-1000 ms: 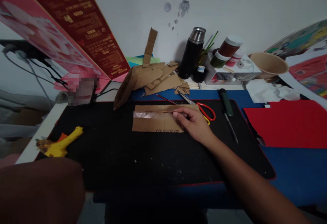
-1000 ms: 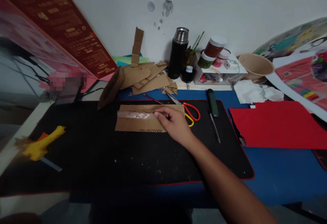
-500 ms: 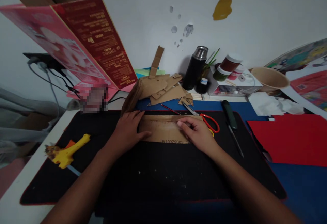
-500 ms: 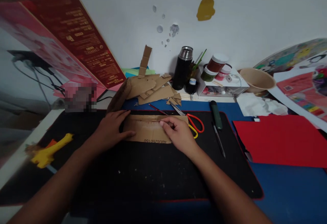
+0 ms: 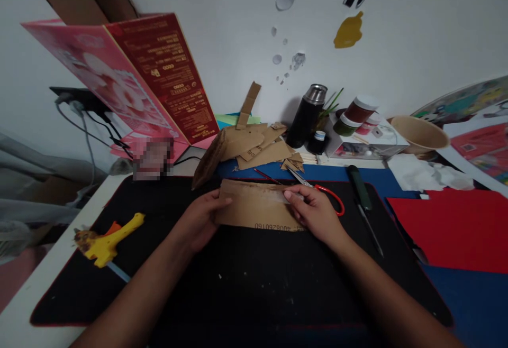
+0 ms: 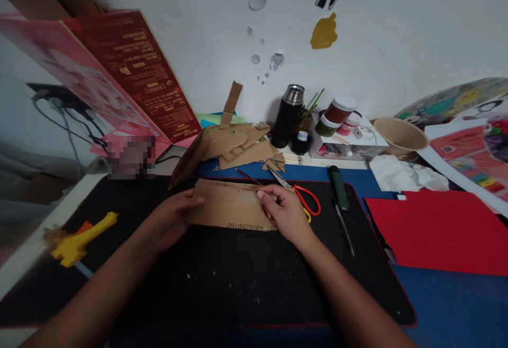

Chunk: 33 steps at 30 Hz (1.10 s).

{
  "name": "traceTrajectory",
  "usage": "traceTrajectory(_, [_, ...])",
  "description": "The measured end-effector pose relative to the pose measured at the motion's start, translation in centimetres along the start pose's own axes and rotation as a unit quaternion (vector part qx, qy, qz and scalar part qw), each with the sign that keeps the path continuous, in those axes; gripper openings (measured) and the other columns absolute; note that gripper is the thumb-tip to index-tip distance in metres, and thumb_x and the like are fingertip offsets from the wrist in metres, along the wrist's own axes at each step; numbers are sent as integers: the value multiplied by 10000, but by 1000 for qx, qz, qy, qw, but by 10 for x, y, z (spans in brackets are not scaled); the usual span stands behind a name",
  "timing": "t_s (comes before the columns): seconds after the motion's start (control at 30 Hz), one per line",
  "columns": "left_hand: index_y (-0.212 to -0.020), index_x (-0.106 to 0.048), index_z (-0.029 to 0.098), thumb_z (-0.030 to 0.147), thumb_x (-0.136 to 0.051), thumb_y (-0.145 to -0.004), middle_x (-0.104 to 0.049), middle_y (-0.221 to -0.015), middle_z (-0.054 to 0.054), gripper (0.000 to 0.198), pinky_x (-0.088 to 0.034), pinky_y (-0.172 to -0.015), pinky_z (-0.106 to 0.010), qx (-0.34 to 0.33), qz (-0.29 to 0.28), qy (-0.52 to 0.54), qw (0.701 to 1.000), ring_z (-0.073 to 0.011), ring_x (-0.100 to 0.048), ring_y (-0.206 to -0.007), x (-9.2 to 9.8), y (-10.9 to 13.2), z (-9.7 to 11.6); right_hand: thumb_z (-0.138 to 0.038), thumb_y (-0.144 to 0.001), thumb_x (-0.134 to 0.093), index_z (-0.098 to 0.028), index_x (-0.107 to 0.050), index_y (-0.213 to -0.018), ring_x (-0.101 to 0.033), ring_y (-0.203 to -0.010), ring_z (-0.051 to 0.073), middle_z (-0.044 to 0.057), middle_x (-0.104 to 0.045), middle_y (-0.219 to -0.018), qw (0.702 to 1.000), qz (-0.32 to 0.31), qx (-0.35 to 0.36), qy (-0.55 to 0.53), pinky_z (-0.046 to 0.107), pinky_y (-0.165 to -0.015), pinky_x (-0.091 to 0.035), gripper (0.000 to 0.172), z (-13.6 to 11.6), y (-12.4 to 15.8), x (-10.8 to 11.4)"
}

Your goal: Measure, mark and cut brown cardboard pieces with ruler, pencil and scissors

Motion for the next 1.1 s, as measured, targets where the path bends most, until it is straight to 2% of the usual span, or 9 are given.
traceTrajectory(0.1, [-926, -782, 157, 274, -978, -570, -838, -953, -134, 423, -622, -728, -339, 14, 16, 7, 1000, -273, -792, -810, -2, 2, -11, -684, -867, -766, -189, -728, -962, -370, -427, 111, -84, -468, -507, 1000, -5, -4, 5, 245, -409, -260, 505, -1, 0, -1])
traceTrajectory(0.2, [-905, -766, 168, 402, -999, -633, -837, -921, -129, 428, -613, -697, -336, 1, 33, 13, 999, -265, -789, -774, -3, 1, -14, -688, -860, -768, -187, -725, -966, -349, -422, 106, -87, -466, -493, 1000, -5, -5, -1, 242, -403, -243, 514, -3, 0, 0])
traceTrajectory(0.33, [-890, -758, 186, 583, -1007, -636, -839, -924, -119, 534, -613, -721, -351, -42, 45, 11, 998, -292, -799, -840, -11, -1, 0, -690, -865, -767, -192, -719, -991, -340, -410, 105, -94, -457, -492, 999, -27, -16, -12, 242, -395, -245, 516, -7, 1, 0])
traceTrajectory(0.47, [-859, -768, 191, 589, -1038, -575, -834, -891, -78, 558, -593, -721, -325, -90, 55, -3, 994, -286, -792, -863, -15, -1, 16, -682, -890, -745, -201, -714, -960, -347, -420, 106, -85, -470, -506, 999, -37, -14, -1, 242, -407, -255, 487, -12, 2, 2])
traceTrajectory(0.57, [-837, -775, 187, 592, -1052, -523, -820, -853, -58, 583, -579, -702, -303, -116, 71, -1, 991, -257, -777, -816, -10, -4, 21, -637, -920, -725, -208, -731, -920, -393, -457, 120, -61, -499, -542, 999, -5, 28, 39, 254, -437, -294, 429, -17, 1, 7])
traceTrajectory(0.7, [-817, -749, 191, 607, -1049, -490, -765, -732, -13, 608, -551, -623, -286, -132, 103, 20, 986, -199, -712, -650, 6, -8, 20, -616, -923, -728, -212, -779, -921, -490, -536, 156, -11, -590, -629, 989, 72, 90, 94, 278, -483, -362, 407, -20, 1, 20])
traceTrajectory(0.87, [-870, -754, 188, 585, -1054, -465, -766, -730, -3, 641, -574, -620, -285, -141, 129, 39, 981, -189, -706, -626, 19, -6, 25, -759, -885, -745, -190, -778, -988, -461, -485, 156, -31, -533, -573, 985, 152, 70, 39, 280, -454, -357, 580, -11, 2, 44])
traceTrajectory(0.97, [-921, -763, 186, 574, -1051, -452, -777, -747, -10, 673, -576, -598, -284, -141, 136, 45, 980, -199, -716, -636, 21, -5, 29, -799, -855, -756, -209, -770, -968, -511, -512, 168, -7, -587, -620, 977, 205, 59, -9, 283, -471, -402, 601, -5, 4, 58])
traceTrajectory(1.1, [-914, -750, 184, 579, -1032, -489, -776, -745, -23, 645, -570, -568, -301, -139, 137, 38, 980, -213, -712, -617, 23, -7, 27, -864, -861, -678, -242, -796, -949, -634, -611, 254, 53, -698, -700, 978, 204, 33, -10, 330, -504, -479, 640, 3, 7, 61])
Point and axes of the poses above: each hand's wrist, its own y-axis away from the middle knuckle, its own x-axis out of the back of the hand, z = x × y, the point moved 5 cm from there along -y, towards the middle knuckle
